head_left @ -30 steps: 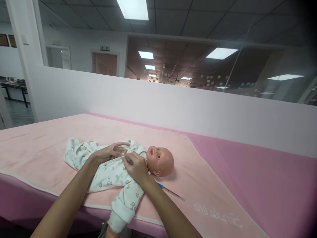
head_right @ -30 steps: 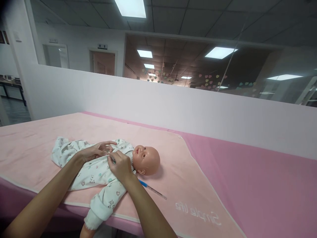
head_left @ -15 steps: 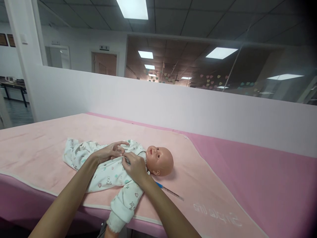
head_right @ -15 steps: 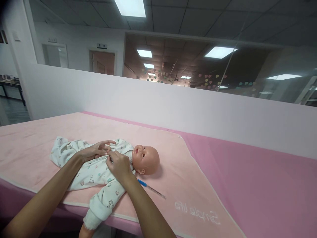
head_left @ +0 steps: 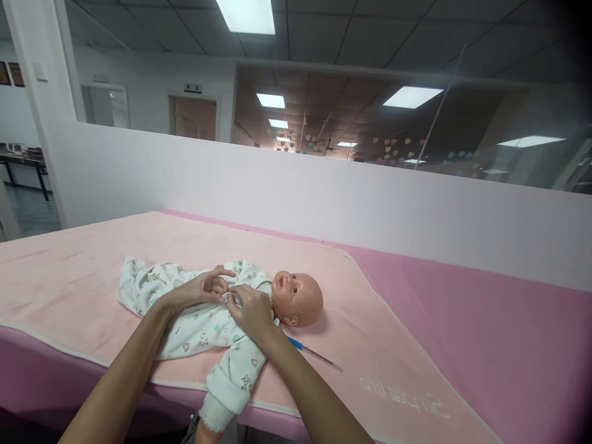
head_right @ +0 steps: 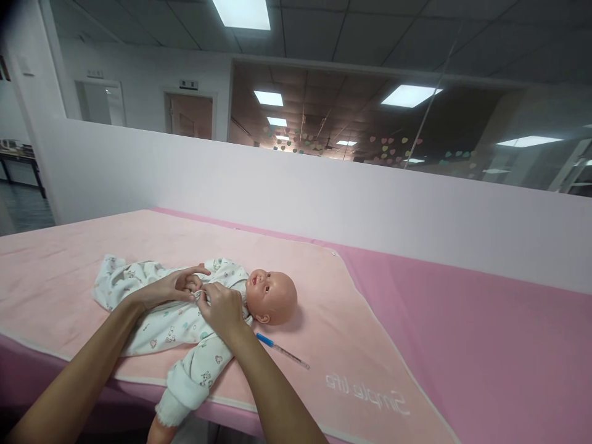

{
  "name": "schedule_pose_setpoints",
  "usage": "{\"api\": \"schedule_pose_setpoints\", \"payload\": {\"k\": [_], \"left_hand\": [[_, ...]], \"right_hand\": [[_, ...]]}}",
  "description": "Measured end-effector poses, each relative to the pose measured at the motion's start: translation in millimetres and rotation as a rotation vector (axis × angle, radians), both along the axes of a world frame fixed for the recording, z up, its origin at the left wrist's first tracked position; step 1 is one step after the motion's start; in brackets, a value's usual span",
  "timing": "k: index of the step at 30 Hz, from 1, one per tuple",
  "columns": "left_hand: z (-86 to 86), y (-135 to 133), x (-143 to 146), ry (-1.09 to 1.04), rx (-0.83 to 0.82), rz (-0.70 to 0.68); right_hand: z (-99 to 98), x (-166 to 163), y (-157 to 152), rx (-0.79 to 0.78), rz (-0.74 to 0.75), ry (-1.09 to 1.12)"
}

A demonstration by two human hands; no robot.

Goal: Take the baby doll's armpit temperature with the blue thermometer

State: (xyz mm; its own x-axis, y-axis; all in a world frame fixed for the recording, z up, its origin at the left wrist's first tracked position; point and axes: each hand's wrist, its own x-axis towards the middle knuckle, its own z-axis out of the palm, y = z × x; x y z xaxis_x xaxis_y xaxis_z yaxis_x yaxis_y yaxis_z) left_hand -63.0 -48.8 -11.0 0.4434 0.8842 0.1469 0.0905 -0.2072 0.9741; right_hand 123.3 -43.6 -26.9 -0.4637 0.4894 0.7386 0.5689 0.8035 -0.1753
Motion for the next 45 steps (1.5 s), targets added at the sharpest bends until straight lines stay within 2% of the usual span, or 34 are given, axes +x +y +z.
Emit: {"api": "schedule_pose_setpoints", "payload": {"k": [12,18,21,27,31,39,45], "left_hand": [[3.9,-16.3,12.0,-0.044,0.02,0.137],[-2.1,-15.2,10.9,-0.039,0.043,0.232],[-6.0,-14.9,10.4,-0.026,0.086,0.253],[-6.2,-17.3,11.5,-0.022,0.143,0.186],[-5.0,-18.0,11.5,-0.056,0.153,0.138],[-5.8,-19.7,10.1,-0.132,0.142,0.115],[-4.0,-19.5,11.4,-0.154,0.107,0.115]], "right_hand": [[-1.8,0.9,-1.1,-0.034,-0.011,0.057],[-3.8,-0.1,-1.4,0.055,-0.076,0.075],[-2.7,0.3,-0.4,0.096,-0.052,0.078],[0.7,1.8,1.8,0.06,0.016,0.083],[0.4,1.1,3.4,-0.023,0.048,0.098],[2.3,1.2,4.1,-0.165,0.071,0.194],[5.1,2.2,1.9,-0.201,0.093,0.266]]}}
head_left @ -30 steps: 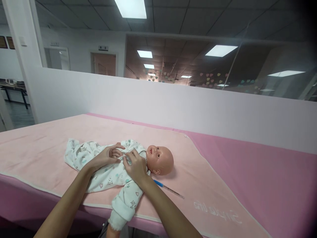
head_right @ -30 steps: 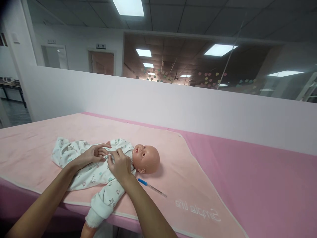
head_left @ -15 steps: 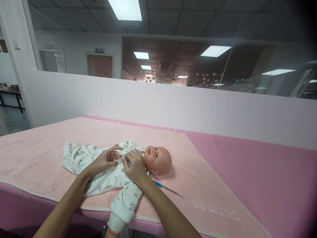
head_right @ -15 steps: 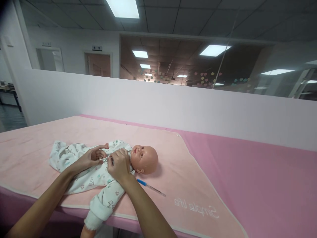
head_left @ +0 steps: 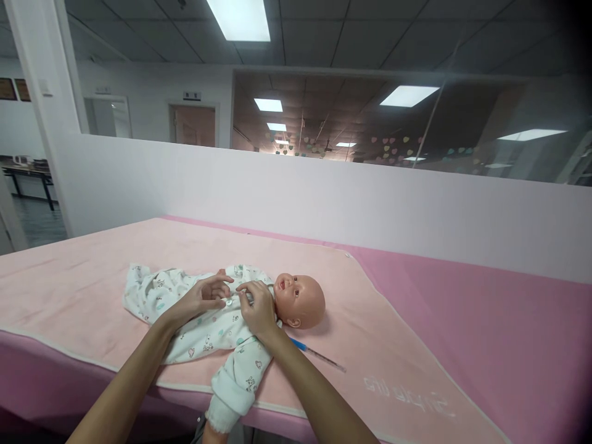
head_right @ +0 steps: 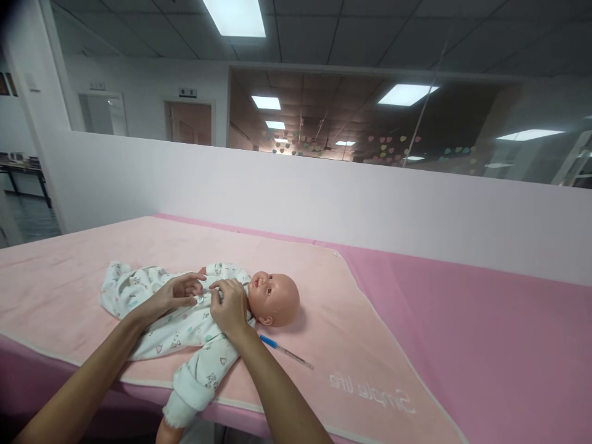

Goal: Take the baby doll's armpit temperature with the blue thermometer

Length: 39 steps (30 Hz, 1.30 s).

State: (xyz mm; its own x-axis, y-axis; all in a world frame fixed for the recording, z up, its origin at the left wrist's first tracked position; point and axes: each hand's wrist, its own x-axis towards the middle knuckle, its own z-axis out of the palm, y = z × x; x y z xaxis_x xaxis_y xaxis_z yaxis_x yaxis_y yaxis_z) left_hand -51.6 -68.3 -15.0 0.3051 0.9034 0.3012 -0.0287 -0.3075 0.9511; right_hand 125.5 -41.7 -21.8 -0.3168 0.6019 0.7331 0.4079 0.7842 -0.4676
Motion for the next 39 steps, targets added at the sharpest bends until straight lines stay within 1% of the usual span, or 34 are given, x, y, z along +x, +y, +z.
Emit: {"api": "schedule_pose_setpoints", "payload": {"k": [5,9,12,16,19,22,24,28,30,31,33,35,37,39], "left_hand": [[0.7,1.1,1.0,-0.017,-0.019,0.011],[-3.0,3.3,-2.1,-0.074,-0.012,0.015],[-5.1,4.6,-4.0,-0.102,-0.003,-0.008],[-3.1,4.1,-1.8,-0.039,0.008,-0.001],[-0.4,1.6,4.1,0.097,0.045,0.071],[0.7,-3.8,12.4,0.309,0.126,0.192],[0.1,-9.5,17.7,0.438,0.201,0.277],[-6.3,-24.8,18.4,0.558,0.293,0.441],[-12.3,-33.0,11.7,0.602,0.302,0.536],[-15.8,-36.9,7.2,0.618,0.298,0.572],[-22.5,-44.0,-1.8,0.617,0.282,0.613],[-27.8,-49.0,-8.4,0.586,0.267,0.624],[-31.0,-51.2,-11.2,0.565,0.27,0.625],[-32.2,-50.9,-11.1,0.565,0.278,0.616]], "right_hand": [[1.1,0.6,-0.8,0.018,-0.006,-0.023],[0.2,-1.2,0.1,0.018,-0.007,-0.065],[-1.3,-3.3,1.3,0.015,-0.02,-0.1],[-4.1,-5.1,3.1,0.038,-0.052,-0.113],[-6.3,-5.6,3.8,0.059,-0.112,-0.106],[-8.0,-6.0,3.6,0.058,-0.17,-0.08],[-8.5,-6.1,3.2,0.046,-0.183,-0.056],[-8.7,-4.6,2.5,0.037,-0.218,-0.024],[-8.3,-2.8,1.9,0.085,-0.255,-0.056],[-7.7,-1.9,1.3,0.136,-0.262,-0.099],[-5.4,-0.8,-0.4,0.275,-0.227,-0.218],[-1.5,-1.7,-2.5,0.405,-0.121,-0.336],[2.8,-5.5,-4.4,0.472,0.004,-0.402],[5.9,-12.0,-6.1,0.493,0.096,-0.428]]}}
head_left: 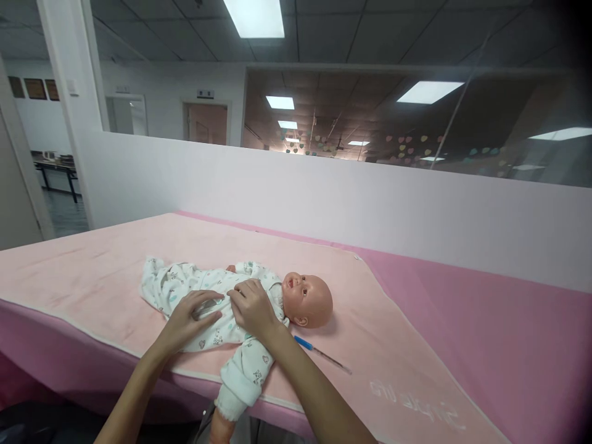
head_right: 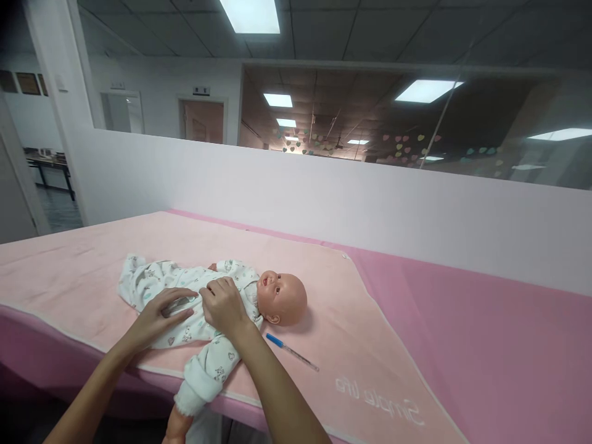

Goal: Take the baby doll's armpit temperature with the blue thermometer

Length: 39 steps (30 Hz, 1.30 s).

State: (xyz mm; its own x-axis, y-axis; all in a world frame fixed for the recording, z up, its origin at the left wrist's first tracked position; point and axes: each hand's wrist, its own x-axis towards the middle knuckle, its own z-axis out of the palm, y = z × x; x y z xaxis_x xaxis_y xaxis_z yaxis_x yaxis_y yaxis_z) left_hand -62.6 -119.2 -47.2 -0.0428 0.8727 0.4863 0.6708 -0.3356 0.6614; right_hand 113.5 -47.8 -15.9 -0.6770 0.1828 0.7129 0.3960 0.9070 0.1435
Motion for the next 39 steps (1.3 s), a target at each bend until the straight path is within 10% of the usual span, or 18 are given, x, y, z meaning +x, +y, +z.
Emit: {"api": "schedule_pose_setpoints", "payload": {"k": [17,39], "left_hand": [[23.7,-4.4,-9.9,-0.039,-0.161,-0.207],[17.0,14.7,1.6,-0.204,-0.214,0.006]], "right_hand": [[-1.5,-14.7,-12.5,-0.162,-0.12,0.033],[-11.3,-17.5,-4.5,-0.3,-0.13,0.158]]}}
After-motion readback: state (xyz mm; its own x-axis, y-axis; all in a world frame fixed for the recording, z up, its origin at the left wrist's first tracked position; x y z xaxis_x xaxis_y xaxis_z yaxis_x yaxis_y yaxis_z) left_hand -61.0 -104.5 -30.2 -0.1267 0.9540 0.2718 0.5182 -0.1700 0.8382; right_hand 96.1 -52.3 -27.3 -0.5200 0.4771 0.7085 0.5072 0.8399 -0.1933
